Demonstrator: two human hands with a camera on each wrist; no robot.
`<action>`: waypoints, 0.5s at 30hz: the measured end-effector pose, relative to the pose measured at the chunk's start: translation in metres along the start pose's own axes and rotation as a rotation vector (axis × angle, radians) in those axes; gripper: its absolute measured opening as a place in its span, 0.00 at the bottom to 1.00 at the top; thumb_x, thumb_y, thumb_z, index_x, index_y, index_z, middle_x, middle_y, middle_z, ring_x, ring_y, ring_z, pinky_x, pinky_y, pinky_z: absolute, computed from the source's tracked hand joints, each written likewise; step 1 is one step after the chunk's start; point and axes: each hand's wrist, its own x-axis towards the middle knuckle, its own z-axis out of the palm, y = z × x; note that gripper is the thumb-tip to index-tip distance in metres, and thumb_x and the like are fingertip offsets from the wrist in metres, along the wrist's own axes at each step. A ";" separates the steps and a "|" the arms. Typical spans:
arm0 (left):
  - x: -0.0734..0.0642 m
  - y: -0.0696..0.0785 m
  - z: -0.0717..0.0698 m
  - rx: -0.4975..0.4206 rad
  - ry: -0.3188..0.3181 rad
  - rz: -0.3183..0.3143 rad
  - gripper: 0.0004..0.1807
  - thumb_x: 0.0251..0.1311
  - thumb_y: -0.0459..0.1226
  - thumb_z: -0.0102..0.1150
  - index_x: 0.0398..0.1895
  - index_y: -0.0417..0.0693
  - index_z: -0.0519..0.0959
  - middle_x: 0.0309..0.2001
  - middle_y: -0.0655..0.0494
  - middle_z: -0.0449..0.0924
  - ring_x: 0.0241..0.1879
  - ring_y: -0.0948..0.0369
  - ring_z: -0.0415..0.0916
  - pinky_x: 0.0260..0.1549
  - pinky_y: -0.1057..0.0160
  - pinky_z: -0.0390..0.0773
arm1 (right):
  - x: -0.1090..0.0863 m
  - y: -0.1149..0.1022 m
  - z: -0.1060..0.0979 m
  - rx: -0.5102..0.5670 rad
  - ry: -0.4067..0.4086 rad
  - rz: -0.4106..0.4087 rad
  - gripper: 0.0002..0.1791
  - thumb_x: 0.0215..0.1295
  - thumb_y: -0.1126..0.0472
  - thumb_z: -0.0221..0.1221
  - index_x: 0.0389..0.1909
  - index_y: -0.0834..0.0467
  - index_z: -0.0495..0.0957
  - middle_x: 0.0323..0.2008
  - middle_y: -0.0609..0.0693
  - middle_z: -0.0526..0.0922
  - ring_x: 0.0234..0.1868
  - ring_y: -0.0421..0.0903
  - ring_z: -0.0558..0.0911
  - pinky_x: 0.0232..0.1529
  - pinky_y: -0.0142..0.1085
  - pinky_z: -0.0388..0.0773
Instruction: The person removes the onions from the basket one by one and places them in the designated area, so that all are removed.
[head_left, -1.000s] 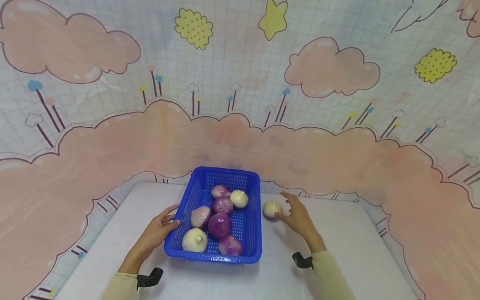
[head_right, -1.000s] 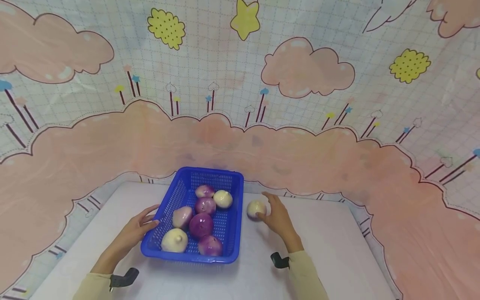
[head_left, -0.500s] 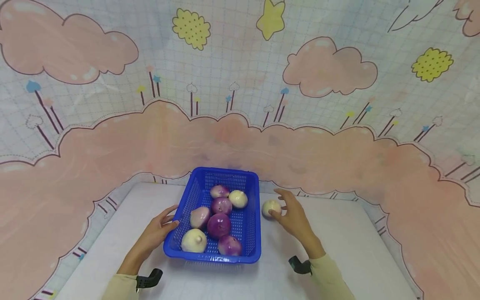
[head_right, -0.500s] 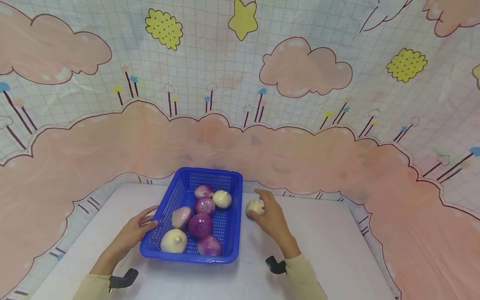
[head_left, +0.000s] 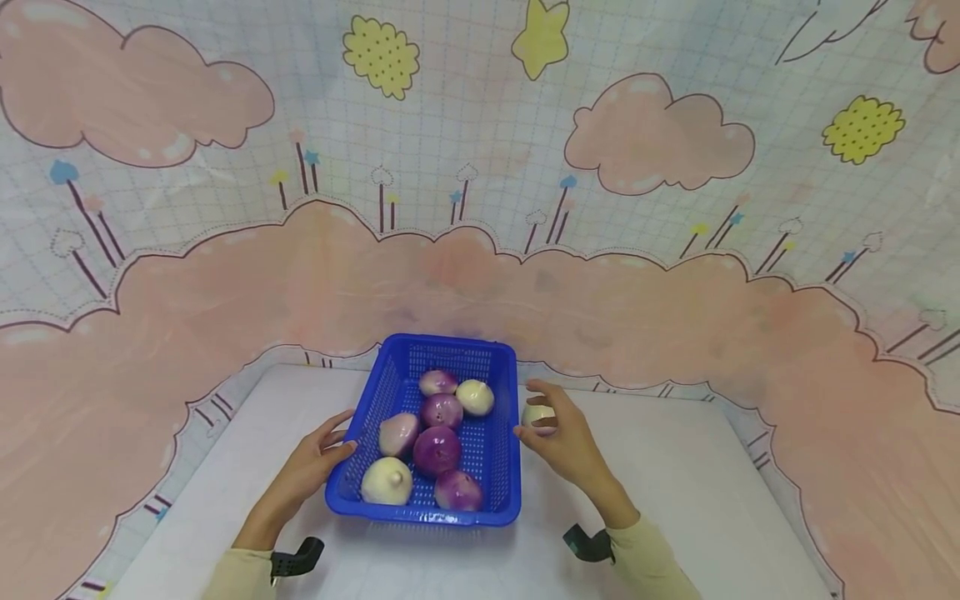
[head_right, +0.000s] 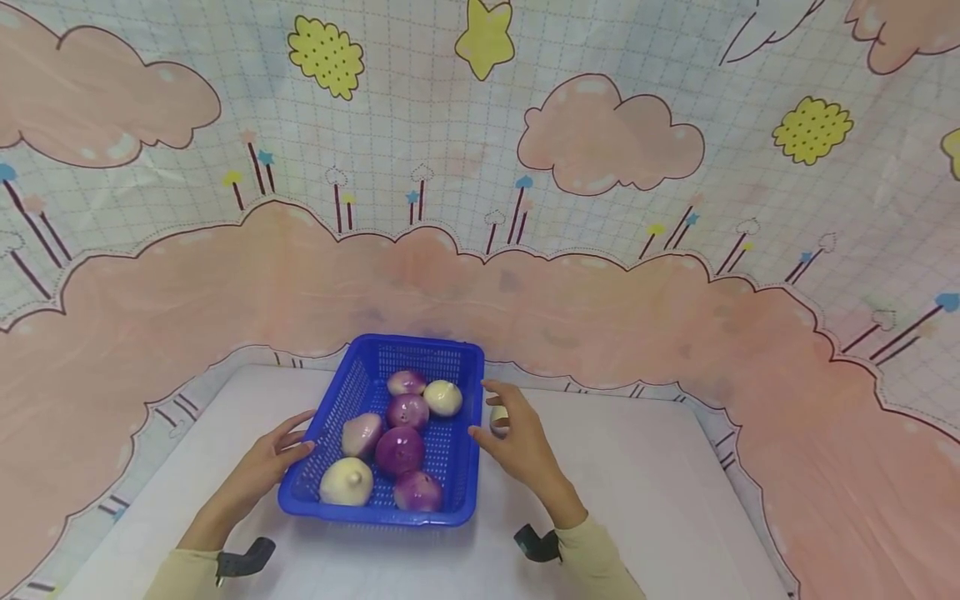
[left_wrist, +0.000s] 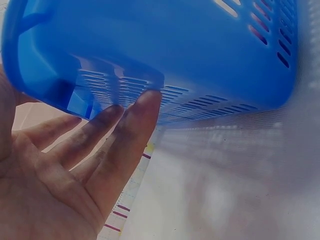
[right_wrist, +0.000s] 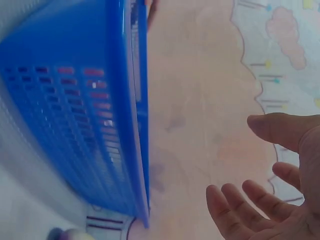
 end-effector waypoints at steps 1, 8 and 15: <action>0.000 0.000 0.000 0.001 0.000 0.001 0.35 0.71 0.42 0.52 0.77 0.51 0.52 0.71 0.30 0.61 0.64 0.35 0.70 0.54 0.42 0.79 | 0.000 -0.001 0.002 0.024 -0.016 0.010 0.36 0.58 0.62 0.69 0.67 0.54 0.66 0.62 0.57 0.76 0.54 0.57 0.83 0.44 0.43 0.86; 0.001 -0.002 0.000 -0.001 -0.004 0.003 0.36 0.71 0.43 0.52 0.78 0.51 0.52 0.71 0.30 0.61 0.64 0.34 0.69 0.54 0.41 0.78 | 0.000 -0.009 0.015 0.185 -0.128 0.082 0.34 0.59 0.62 0.68 0.66 0.50 0.67 0.64 0.54 0.74 0.60 0.57 0.79 0.51 0.37 0.84; 0.003 -0.003 0.000 0.003 -0.002 -0.002 0.36 0.71 0.43 0.52 0.78 0.51 0.52 0.71 0.30 0.61 0.64 0.34 0.69 0.55 0.41 0.78 | -0.002 -0.018 0.026 0.195 -0.211 0.069 0.33 0.60 0.61 0.68 0.65 0.54 0.67 0.63 0.55 0.74 0.59 0.57 0.79 0.49 0.35 0.84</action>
